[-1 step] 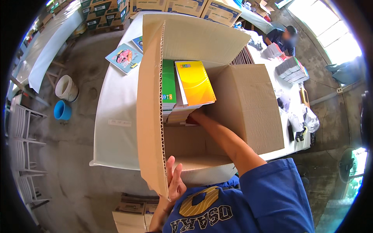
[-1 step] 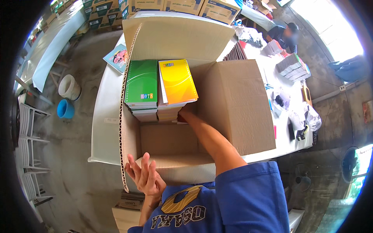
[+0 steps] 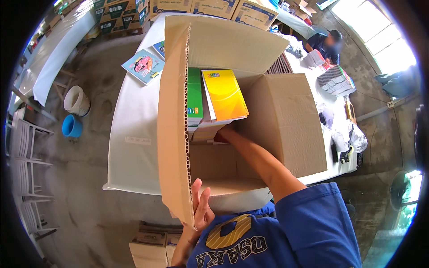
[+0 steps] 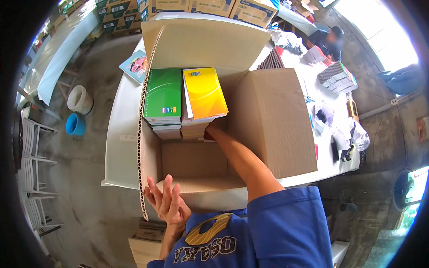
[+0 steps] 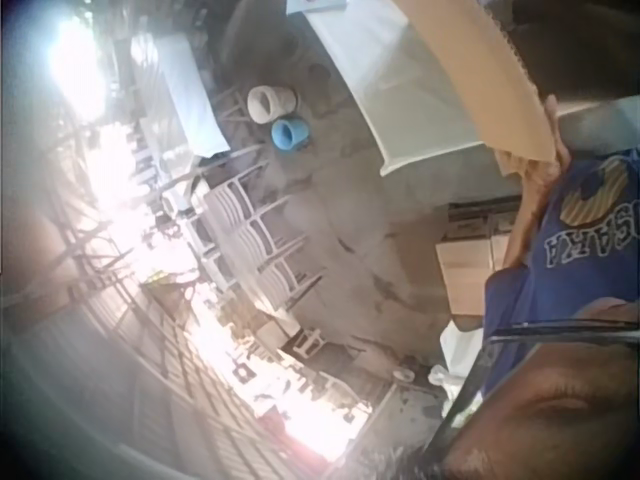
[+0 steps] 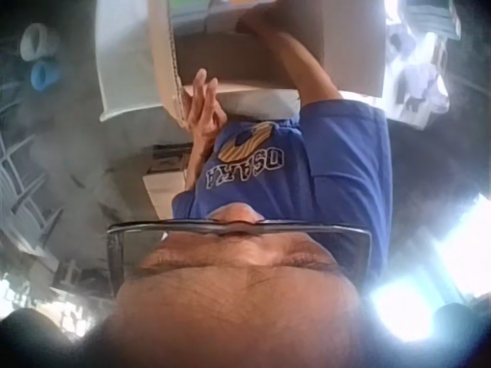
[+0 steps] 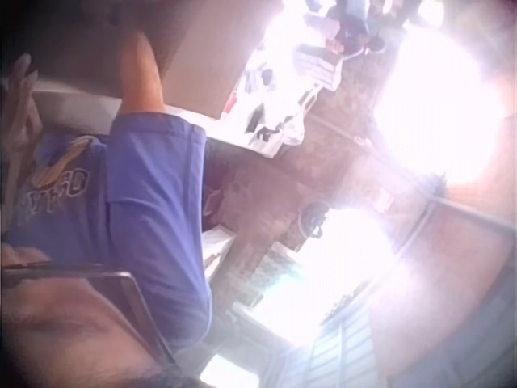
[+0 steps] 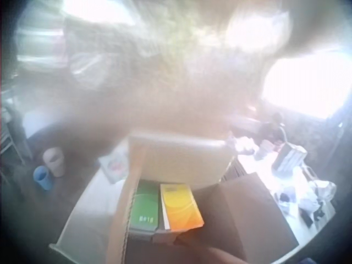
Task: The person trims the spiral binding of notebooks using shears and places the finished notebooks into a cardboard box.
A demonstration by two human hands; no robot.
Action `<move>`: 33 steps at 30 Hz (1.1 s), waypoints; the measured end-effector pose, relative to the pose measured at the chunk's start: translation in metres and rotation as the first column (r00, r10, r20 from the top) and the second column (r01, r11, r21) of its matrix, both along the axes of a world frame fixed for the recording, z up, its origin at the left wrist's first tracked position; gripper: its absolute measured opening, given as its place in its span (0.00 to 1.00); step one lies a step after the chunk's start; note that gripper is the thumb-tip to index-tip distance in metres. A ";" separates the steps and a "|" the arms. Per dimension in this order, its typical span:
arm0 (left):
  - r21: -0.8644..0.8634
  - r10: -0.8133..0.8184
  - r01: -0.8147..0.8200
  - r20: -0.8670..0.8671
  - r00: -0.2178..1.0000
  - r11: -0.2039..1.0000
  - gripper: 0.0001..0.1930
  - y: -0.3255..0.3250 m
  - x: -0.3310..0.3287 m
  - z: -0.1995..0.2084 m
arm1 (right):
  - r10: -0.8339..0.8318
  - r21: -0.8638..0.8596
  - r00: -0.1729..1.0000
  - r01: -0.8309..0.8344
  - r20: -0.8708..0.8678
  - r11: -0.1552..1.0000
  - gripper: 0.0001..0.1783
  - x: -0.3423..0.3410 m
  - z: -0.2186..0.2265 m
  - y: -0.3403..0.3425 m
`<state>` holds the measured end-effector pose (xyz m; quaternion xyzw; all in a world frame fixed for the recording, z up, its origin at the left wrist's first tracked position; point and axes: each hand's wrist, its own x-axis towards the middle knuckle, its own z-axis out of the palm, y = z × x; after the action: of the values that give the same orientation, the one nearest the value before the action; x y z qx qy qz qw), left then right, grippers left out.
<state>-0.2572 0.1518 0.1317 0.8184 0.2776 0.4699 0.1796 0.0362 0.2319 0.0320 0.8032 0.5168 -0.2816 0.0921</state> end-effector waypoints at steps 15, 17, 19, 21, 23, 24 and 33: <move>-0.012 -0.022 0.021 -0.026 0.999 1.000 0.22 0.000 -0.002 -0.002 | -0.075 0.037 0.997 0.074 0.014 0.997 0.12 -0.001 -0.003 -0.006; -0.010 -0.024 0.023 -0.028 0.999 1.000 0.23 0.000 -0.002 -0.003 | -0.079 0.039 0.997 0.079 0.016 0.996 0.12 -0.002 -0.003 -0.005; -0.004 -0.020 0.020 -0.029 0.999 1.000 0.23 0.000 -0.002 -0.003 | -0.087 0.042 0.996 0.087 0.010 0.995 0.12 -0.001 -0.003 -0.005; -0.023 -0.020 0.019 -0.028 0.999 1.000 0.24 -0.001 -0.003 -0.002 | -0.097 0.045 0.995 0.096 0.009 0.994 0.12 -0.001 -0.003 -0.005; -0.016 -0.023 0.023 -0.024 0.999 1.000 0.25 -0.001 -0.001 -0.003 | -0.107 0.046 0.994 0.107 0.002 0.993 0.11 -0.001 -0.003 -0.008; -0.009 -0.027 0.027 -0.022 0.999 1.000 0.25 -0.001 -0.001 -0.003 | -0.109 0.047 0.994 0.109 0.003 0.993 0.11 0.000 -0.003 -0.008; 0.002 -0.021 0.021 -0.023 1.000 1.000 0.28 0.001 -0.002 -0.002 | -0.140 0.043 0.990 0.142 -0.034 0.989 0.11 0.009 0.001 -0.020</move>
<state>-0.2590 0.1532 0.1296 0.8269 0.2702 0.4590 0.1804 0.0455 0.2118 0.0329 0.8352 0.4663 -0.2881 0.0459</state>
